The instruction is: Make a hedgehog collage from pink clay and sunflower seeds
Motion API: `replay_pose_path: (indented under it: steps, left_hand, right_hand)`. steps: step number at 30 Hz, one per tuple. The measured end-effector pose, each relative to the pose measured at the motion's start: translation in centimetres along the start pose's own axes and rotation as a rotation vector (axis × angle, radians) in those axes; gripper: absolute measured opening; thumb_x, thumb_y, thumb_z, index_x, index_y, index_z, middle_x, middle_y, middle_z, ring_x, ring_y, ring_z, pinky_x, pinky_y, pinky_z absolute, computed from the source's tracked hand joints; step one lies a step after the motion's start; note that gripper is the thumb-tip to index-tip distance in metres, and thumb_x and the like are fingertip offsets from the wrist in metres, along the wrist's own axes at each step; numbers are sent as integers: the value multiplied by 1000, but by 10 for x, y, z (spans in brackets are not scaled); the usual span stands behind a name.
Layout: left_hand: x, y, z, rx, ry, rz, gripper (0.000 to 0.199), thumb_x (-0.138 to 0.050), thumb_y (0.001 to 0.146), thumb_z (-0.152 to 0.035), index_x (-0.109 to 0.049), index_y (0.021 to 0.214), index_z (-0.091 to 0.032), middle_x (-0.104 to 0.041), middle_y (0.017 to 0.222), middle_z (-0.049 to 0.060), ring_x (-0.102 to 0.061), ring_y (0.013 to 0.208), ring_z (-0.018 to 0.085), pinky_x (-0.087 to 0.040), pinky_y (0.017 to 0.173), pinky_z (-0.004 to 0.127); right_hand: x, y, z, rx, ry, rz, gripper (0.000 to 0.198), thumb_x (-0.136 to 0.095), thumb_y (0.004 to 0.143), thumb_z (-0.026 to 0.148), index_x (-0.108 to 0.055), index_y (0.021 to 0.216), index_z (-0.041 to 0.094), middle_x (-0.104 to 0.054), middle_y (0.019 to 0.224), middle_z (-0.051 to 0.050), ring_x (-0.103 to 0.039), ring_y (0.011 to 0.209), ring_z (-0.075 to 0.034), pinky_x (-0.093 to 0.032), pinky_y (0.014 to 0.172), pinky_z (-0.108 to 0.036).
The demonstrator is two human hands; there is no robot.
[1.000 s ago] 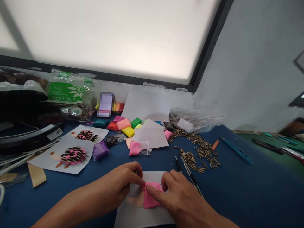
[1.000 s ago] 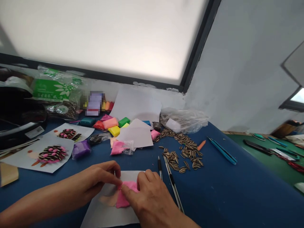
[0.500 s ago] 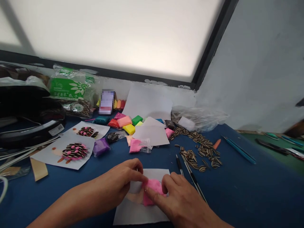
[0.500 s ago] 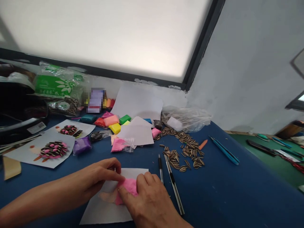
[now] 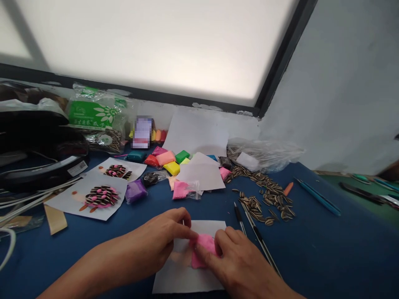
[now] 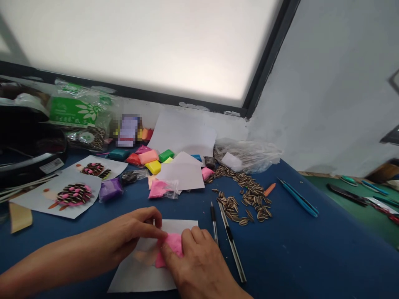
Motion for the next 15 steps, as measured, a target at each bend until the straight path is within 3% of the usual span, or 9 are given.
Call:
replay_pose_path:
  steps: [7,10,13,15]
  left_hand:
    - [4,4,-2,24,-88,-32,58,-43,75,5,-76,112,-25,-64,116,3,-63,107,21,-46,95,28]
    - [5,8,1,45,-127,-74,43,-43,86,-3,-76,110,-20,-65,111,6,-64,98,22,-49,88,30]
    - [5,11,7,66,-176,-128,37,-41,94,-12,-77,103,-18,-66,103,6,-64,86,21,-50,77,29]
    - [5,12,10,70,-210,-141,37,-41,93,-13,-77,99,-19,-67,100,5,-65,83,20,-51,73,28]
  right_hand:
    - [1,0,3,18,-14,-104,21,-57,95,18,-68,114,19,-60,79,-6,-49,69,-21,-32,61,-33]
    - [5,4,-2,-48,68,-74,20,-60,90,17,-70,108,19,-60,81,-6,-49,69,-21,-34,60,-32]
    - [8,9,-11,-149,225,-26,30,-53,86,7,-71,108,18,-61,92,-10,-53,77,-22,-41,65,-32]
    - [11,10,-14,-156,290,-74,39,-49,84,2,-72,110,19,-63,100,-12,-57,85,-24,-47,71,-34]
Point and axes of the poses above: each hand's wrist, its own y-axis towards the middle knuckle, its own x-axis out of the back of the hand, z = x × y, the point moved 4 cm from there along y, towards the middle knuckle
